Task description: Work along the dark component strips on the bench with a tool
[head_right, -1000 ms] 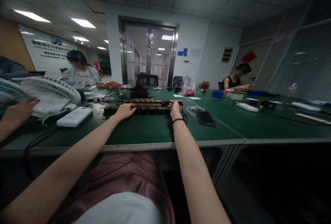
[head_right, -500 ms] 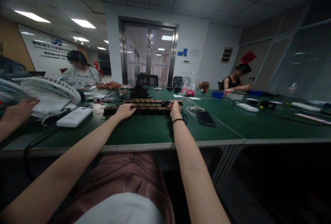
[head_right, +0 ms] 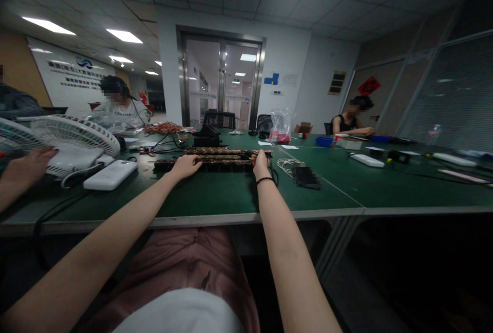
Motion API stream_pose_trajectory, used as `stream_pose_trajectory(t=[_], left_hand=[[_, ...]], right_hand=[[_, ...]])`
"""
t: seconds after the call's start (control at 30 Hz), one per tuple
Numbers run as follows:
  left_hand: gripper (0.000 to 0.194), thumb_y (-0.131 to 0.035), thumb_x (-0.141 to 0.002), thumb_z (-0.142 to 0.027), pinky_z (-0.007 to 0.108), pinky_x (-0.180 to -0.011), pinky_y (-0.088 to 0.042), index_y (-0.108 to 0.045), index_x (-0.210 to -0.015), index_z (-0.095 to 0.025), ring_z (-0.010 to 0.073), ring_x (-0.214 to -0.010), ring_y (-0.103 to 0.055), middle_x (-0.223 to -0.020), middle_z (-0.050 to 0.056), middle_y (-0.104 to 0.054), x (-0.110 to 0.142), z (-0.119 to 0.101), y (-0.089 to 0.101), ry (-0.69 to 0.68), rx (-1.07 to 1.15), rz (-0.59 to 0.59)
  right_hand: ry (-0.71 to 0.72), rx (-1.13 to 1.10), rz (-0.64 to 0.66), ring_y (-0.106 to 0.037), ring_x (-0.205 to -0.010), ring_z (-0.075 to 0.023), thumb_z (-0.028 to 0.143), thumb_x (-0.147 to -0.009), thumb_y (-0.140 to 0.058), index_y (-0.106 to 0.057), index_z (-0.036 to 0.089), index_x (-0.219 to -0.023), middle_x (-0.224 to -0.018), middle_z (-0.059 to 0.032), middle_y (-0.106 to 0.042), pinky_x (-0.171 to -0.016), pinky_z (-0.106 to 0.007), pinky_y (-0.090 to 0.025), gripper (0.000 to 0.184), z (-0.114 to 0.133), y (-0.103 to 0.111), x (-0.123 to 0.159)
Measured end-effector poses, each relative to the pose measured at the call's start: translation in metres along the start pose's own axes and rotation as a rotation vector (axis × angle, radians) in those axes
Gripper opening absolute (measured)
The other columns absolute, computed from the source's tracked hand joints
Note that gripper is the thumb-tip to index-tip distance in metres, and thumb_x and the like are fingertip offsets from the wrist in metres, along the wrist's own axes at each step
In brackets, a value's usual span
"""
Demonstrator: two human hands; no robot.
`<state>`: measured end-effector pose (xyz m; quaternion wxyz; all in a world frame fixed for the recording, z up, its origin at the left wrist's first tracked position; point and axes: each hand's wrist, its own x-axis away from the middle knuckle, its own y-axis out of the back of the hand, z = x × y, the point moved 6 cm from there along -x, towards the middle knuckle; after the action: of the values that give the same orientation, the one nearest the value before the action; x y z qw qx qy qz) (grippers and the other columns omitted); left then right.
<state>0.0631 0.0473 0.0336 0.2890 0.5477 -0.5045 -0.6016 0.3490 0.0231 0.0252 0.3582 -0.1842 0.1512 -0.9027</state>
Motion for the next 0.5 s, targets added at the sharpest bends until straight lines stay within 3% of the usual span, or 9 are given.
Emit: stream_pose_trajectory(t=[0.5], left_hand=[[0.041, -0.046, -0.097, -0.037, 0.035, -0.096, -0.049, -0.067, -0.127, -0.017, 0.0272, -0.111, -0.066, -0.107, 0.009, -0.075, -0.0002, 0.0003, 0.0004, -0.01, 0.003, -0.005]], right_hand=[[-0.004, 0.002, -0.003, -0.048, -0.038, -0.0052, 0.018, -0.091, -0.057, -0.057, 0.015, -0.084, -0.052, 0.0036, -0.057, -0.035, -0.009, -0.038, 0.008, -0.0007, -0.0006, -0.0011]])
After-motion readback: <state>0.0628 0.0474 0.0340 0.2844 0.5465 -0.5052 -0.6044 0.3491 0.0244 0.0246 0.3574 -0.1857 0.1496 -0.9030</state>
